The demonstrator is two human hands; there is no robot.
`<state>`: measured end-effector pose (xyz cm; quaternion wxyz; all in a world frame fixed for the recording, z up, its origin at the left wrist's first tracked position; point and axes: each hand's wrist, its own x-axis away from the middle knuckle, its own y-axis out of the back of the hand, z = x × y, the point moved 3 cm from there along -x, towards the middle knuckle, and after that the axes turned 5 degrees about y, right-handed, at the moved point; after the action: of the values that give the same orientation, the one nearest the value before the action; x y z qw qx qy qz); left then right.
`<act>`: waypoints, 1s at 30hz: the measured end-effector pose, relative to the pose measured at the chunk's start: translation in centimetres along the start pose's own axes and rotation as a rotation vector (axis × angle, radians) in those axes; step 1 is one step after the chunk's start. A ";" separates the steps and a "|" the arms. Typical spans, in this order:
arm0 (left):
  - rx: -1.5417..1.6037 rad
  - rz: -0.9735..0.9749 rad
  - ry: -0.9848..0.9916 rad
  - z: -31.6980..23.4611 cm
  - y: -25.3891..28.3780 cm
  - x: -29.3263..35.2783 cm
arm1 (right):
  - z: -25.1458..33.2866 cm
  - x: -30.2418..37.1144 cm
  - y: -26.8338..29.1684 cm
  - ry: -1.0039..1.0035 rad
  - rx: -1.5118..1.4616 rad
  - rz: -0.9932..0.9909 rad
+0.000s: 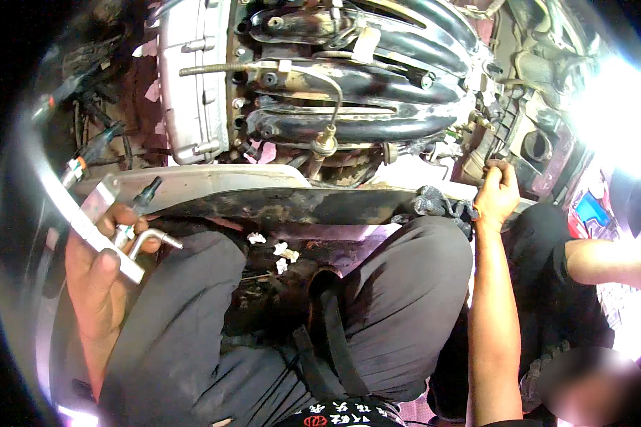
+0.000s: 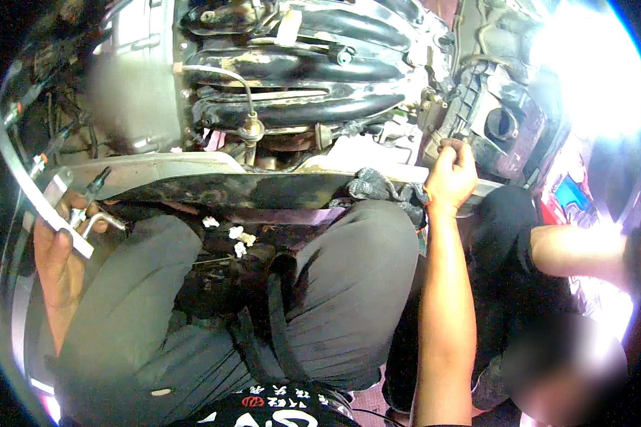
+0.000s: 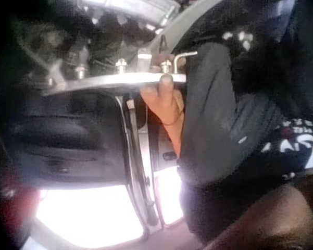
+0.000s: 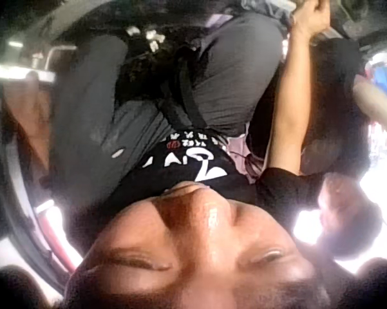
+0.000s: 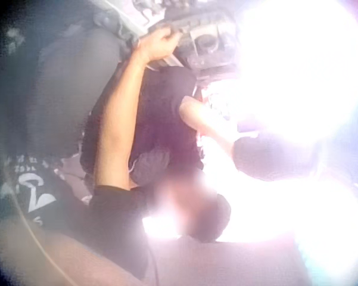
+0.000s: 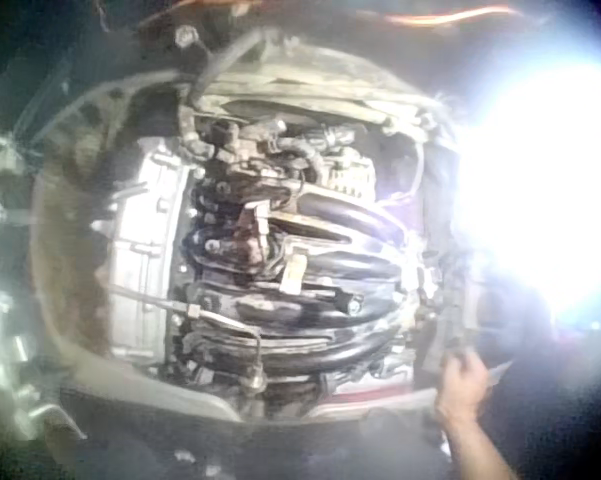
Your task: The person installs a metal bracket with attached fuel injectors into a car engine bay. They align the bracket with the engine block and use a wrench to tighten the securing bolts. A second person assists by holding a work light to illuminate the workspace.
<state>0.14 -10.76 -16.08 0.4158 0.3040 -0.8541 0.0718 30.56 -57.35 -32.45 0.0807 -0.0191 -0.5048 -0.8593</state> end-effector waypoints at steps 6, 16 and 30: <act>0.238 0.092 -0.002 -0.9 -0.3 -1.9 | 1.6 -1.5 1.7 0.024 -0.020 0.112; 0.320 0.130 0.065 -1.2 1.4 -2.6 | 32.8 10.0 -10.7 0.688 0.033 0.969; 0.209 0.366 0.033 0.0 0.7 -8.8 | 26.7 8.5 -16.5 0.336 0.020 1.618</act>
<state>3.87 -6.14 -22.59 0.3760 0.1842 -0.8761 0.2392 18.29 -27.18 -32.68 0.7491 -0.2473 -0.3238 -0.5223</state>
